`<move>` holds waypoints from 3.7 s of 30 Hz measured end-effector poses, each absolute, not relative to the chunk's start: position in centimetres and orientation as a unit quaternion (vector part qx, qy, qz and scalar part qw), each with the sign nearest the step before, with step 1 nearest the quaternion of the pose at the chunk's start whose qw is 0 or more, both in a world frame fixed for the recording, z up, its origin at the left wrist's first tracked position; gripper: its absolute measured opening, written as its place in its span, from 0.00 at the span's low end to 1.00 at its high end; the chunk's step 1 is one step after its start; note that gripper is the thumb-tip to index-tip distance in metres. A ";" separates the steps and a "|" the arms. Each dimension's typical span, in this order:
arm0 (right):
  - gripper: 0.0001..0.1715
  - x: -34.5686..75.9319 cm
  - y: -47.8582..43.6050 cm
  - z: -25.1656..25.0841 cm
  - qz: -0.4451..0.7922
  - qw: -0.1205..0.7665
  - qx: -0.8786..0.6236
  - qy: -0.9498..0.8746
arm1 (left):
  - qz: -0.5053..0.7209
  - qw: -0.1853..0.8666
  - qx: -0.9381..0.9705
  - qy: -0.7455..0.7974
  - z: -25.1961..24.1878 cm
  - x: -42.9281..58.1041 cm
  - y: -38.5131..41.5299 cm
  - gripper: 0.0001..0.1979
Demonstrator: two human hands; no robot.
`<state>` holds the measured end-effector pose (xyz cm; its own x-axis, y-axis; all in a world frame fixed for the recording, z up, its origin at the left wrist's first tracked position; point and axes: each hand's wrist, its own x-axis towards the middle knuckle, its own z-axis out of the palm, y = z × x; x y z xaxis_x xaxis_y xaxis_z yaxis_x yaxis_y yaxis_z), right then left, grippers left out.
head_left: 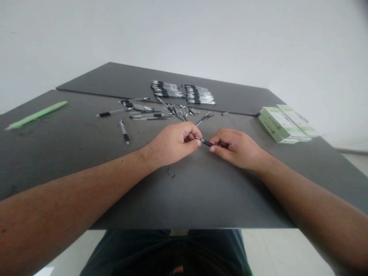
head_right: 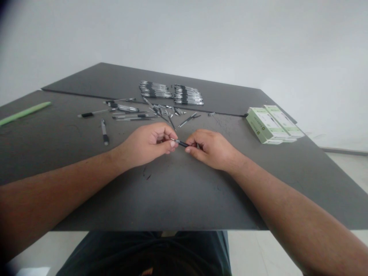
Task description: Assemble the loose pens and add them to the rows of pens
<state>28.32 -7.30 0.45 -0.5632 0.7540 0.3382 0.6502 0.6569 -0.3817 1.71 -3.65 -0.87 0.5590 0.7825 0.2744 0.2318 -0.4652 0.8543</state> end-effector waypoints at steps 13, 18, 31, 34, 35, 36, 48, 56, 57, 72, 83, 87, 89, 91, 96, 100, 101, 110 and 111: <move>0.06 29.6 -6.6 0.7 0.085 0.271 -0.475 -0.833 | 0.323 0.304 0.796 0.411 -1.5 -0.5 0.4 0.08; 0.06 30.2 -5.6 -0.2 0.070 0.310 -0.494 -0.809 | 0.270 0.203 0.822 0.459 -0.5 -1.3 2.3 0.10; 0.08 30.8 -3.8 -1.3 0.106 0.337 -0.512 -0.783 | 0.090 -0.027 0.888 0.450 2.2 2.9 8.9 0.17; 0.07 30.8 -3.6 -1.4 0.104 0.341 -0.511 -0.782 | 0.063 -0.050 0.889 0.450 1.8 4.0 9.1 0.17; 0.07 30.8 -3.6 -1.3 0.104 0.341 -0.509 -0.783 | 0.053 -0.055 0.888 0.454 1.7 4.3 9.2 0.18; 0.07 30.7 -3.6 -1.3 0.104 0.340 -0.507 -0.785 | 0.041 -0.062 0.886 0.458 1.6 4.5 9.2 0.18; 0.06 30.4 -3.6 -1.2 0.110 0.337 -0.491 -0.796 | -0.025 -0.089 0.883 0.461 1.3 6.3 8.3 0.19; 0.07 30.2 -3.8 -0.9 0.128 0.321 -0.492 -0.799 | -0.020 -0.084 0.889 0.450 1.1 6.5 8.9 0.17; 0.06 30.2 -3.8 -0.9 0.129 0.322 -0.492 -0.799 | -0.019 -0.085 0.890 0.448 1.1 6.5 9.0 0.17; 0.08 30.0 -4.0 -0.8 0.114 0.320 -0.501 -0.796 | 0.250 0.141 0.832 0.474 3.7 1.3 0.1 0.07; 0.05 29.5 -5.1 -0.5 0.101 0.305 -0.475 -0.820 | 0.389 0.377 0.740 0.400 -1.5 1.4 0.4 0.13; 0.04 29.4 -5.4 -0.4 0.083 0.301 -0.458 -0.833 | 0.379 0.410 0.737 0.381 -1.7 1.0 -0.6 0.12; 0.04 29.3 -5.5 -0.5 0.084 0.298 -0.449 -0.838 | 0.381 0.390 0.748 0.377 -1.4 1.0 -1.1 0.11; 0.04 29.2 -5.7 -0.5 0.085 0.298 -0.439 -0.844 | 0.380 0.359 0.764 0.377 -1.2 1.0 -1.5 0.10; 0.04 29.0 -6.0 -0.5 0.085 0.296 -0.425 -0.851 | 0.373 0.317 0.785 0.380 -1.2 1.0 -1.6 0.09; 0.04 28.9 -6.1 -0.4 0.089 0.289 -0.422 -0.855 | 0.365 0.306 0.792 0.382 -1.1 1.0 -1.8 0.08; 0.04 28.9 -6.1 -0.4 0.090 0.288 -0.421 -0.856 | 0.363 0.304 0.794 0.381 -1.0 1.1 -1.9 0.08; 0.05 28.6 -6.3 -0.3 0.097 0.270 -0.419 -0.861 | 0.329 0.276 0.827 0.363 -0.8 1.4 -2.6 0.07; 0.05 28.5 -6.4 -0.3 0.099 0.265 -0.422 -0.861 | 0.326 0.275 0.829 0.362 -0.8 1.5 -2.6 0.07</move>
<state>28.50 -6.38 -0.29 -0.5038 0.7791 0.3732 0.6740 0.6247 -0.3943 1.49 -2.60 -0.78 0.5255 0.7793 0.3414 0.4208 -0.5868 0.6918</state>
